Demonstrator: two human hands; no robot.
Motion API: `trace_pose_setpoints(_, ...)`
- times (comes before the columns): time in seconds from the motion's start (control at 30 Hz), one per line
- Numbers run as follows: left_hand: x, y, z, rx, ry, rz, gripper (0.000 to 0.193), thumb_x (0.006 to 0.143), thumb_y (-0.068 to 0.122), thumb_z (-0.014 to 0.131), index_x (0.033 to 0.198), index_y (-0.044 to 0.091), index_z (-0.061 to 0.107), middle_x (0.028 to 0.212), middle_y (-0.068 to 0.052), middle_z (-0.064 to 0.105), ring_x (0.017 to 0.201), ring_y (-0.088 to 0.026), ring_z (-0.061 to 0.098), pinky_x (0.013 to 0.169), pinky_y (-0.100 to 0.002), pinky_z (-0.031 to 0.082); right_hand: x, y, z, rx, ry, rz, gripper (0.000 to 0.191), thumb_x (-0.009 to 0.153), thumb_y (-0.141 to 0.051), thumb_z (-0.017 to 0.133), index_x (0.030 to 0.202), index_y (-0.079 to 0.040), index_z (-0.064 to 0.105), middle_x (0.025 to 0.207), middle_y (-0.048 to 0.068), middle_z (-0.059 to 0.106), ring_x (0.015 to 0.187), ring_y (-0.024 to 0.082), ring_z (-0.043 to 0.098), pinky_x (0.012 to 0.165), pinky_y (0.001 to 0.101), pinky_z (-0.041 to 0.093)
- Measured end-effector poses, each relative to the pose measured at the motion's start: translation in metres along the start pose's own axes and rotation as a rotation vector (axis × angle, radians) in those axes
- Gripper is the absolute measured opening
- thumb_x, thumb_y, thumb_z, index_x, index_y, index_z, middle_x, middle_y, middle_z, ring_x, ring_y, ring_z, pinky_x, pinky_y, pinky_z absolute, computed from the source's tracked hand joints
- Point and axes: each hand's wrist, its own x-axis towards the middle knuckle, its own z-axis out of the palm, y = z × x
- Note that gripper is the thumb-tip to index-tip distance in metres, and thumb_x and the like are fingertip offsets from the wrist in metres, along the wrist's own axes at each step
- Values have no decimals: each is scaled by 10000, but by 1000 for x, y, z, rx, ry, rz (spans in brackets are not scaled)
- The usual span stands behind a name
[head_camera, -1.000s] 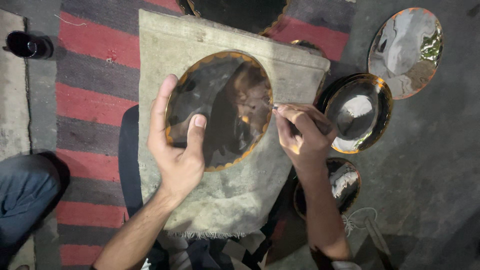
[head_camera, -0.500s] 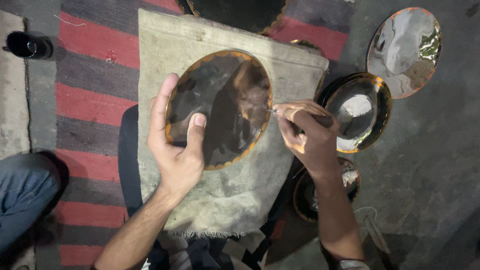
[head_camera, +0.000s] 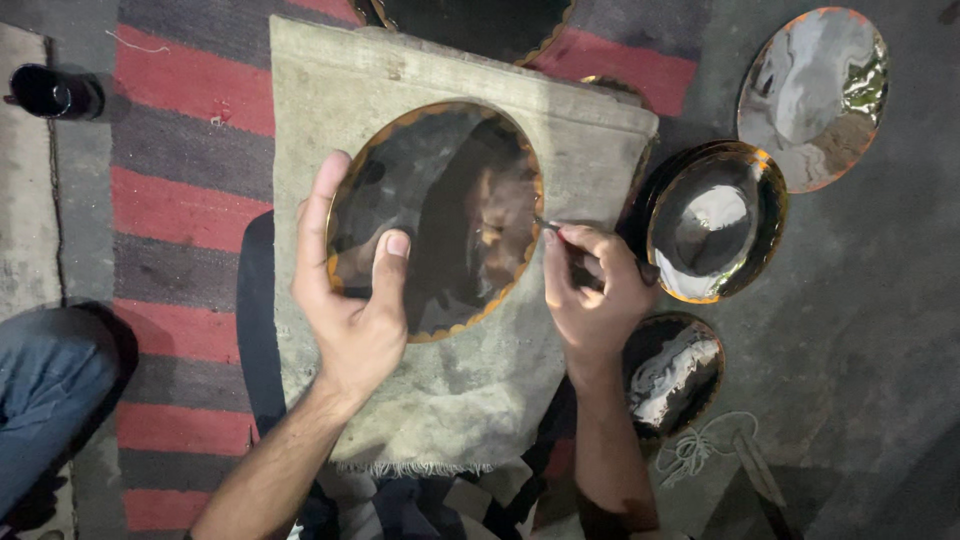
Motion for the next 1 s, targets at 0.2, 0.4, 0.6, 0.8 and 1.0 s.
trace_pose_setpoints(0.2, -1, -1, 0, 26, 3, -9, 560, 1063, -65, 637, 1568, -16, 401, 1576, -148, 492, 1475, -215, 498, 1271, -322, 390, 0, -7, 2, -166, 39, -90, 177, 892, 55, 834, 947, 4, 673, 961, 112, 769, 801, 144, 760, 679, 247, 604)
trace_pose_setpoints(0.4, -1, -1, 2, -49, 9, -37, 553, 1081, -58, 631, 1575, -15, 387, 1587, -149, 486, 1455, -205, 514, 1249, -312, 422, 9, -4, -3, -151, -36, -262, 191, 912, 93, 813, 956, -1, 654, 976, 108, 759, 899, 219, 779, 813, 305, 617)
trace_pose_setpoints(0.6, -1, -1, 1, -4, 17, -23, 544, 1087, -36, 645, 1571, -16, 398, 1582, -152, 494, 1458, -212, 516, 1254, -320, 423, 20, 4, -13, -78, -155, -326, 192, 886, 107, 817, 942, 9, 662, 963, 116, 762, 902, 220, 779, 808, 305, 624)
trace_pose_setpoints(0.8, -1, -3, 2, 1, 34, -13, 543, 1089, -23, 659, 1568, -16, 404, 1583, -153, 493, 1467, -217, 507, 1264, -327, 409, 26, 4, -23, -57, -266, -317, 208, 873, 98, 825, 946, 1, 655, 983, 120, 762, 928, 230, 781, 825, 310, 626)
trace_pose_setpoints(1.0, -1, -3, 3, 31, 41, -14, 548, 1072, -24, 663, 1560, -20, 414, 1588, -154, 493, 1485, -228, 490, 1280, -339, 385, 34, 4, -29, -41, -351, -317, 215, 875, 86, 828, 960, -15, 659, 1000, 113, 770, 944, 213, 785, 774, 268, 634)
